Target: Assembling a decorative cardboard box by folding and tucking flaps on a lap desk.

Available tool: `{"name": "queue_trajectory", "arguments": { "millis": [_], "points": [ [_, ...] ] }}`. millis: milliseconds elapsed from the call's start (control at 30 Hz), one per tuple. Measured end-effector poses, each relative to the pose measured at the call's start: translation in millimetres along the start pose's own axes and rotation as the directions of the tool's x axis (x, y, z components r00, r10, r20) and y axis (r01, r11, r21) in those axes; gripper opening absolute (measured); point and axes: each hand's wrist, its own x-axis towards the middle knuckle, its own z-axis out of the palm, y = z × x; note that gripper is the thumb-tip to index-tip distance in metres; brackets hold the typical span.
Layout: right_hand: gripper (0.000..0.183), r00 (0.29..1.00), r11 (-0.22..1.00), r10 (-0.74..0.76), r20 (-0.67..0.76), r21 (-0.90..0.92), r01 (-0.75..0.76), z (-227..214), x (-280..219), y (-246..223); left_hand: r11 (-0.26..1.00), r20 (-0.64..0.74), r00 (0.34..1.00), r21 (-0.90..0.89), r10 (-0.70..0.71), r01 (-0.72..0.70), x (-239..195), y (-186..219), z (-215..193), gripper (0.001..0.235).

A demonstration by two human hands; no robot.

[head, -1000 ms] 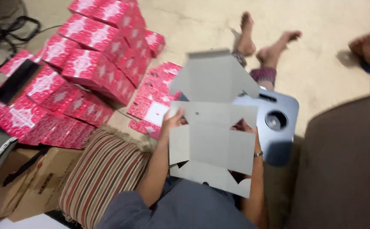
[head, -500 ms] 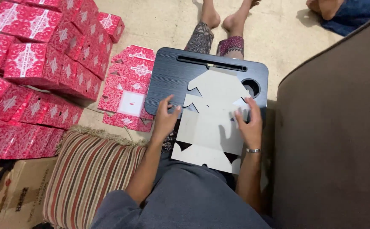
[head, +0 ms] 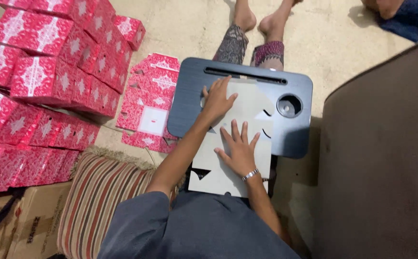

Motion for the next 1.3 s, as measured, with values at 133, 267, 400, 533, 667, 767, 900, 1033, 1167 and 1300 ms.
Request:
{"name": "queue_trajectory", "arguments": {
  "millis": [133,267,400,533,667,767,900,1033,1167,1300],
  "points": [
    [0.069,0.998,1.000,-0.028,0.049,-0.007,0.029,-8.6,13.3,3.0,0.989,-0.049,0.996,-0.129,-0.073,0.067,11.0,23.9,-27.3,0.067],
    [0.071,0.998,0.998,-0.035,0.052,-0.048,0.037,-7.6,22.9,2.4,0.990,-0.078,0.995,-0.135,-0.057,0.046,31.1,7.9,-24.3,0.063],
    [0.072,0.998,0.998,-0.046,0.046,-0.050,0.048,-11.0,30.7,0.6,0.988,-0.221,0.975,-0.154,-0.024,-0.011,34.3,10.3,-41.7,0.025],
    [0.073,0.998,0.998,-0.055,0.020,-0.042,0.056,-5.3,39.2,4.0,0.954,-0.281,0.944,-0.189,0.174,-0.232,17.9,9.7,-55.5,0.007],
    [0.071,0.998,0.995,-0.056,-0.009,-0.077,0.055,-7.9,41.6,3.0,0.920,-0.230,0.934,-0.219,0.273,-0.324,-23.8,18.3,-71.1,0.020],
    [0.070,0.998,0.992,-0.068,-0.017,-0.108,0.066,11.1,50.9,20.4,0.885,-0.147,0.933,-0.296,0.329,-0.359,-57.3,28.0,-86.4,0.021],
    [0.064,0.997,0.998,-0.070,0.013,0.000,0.070,-0.7,48.4,16.7,0.872,-0.001,0.935,-0.362,0.354,-0.330,-76.2,20.5,-82.4,0.015],
    [0.069,0.991,0.990,-0.123,0.055,-0.057,0.126,5.0,51.2,35.5,0.891,0.064,0.927,-0.307,0.369,-0.334,-92.9,20.1,-91.9,0.018],
    [0.071,0.989,0.992,-0.129,0.069,0.011,0.128,12.0,48.7,50.1,0.959,0.298,0.924,-0.221,0.238,-0.176,-98.2,15.5,-91.2,0.058],
    [0.066,0.990,0.995,-0.103,0.100,0.004,0.104,29.9,51.3,65.9,0.953,0.333,0.900,-0.208,0.280,-0.220,-97.9,-13.1,-70.0,0.067]
  ]
}}
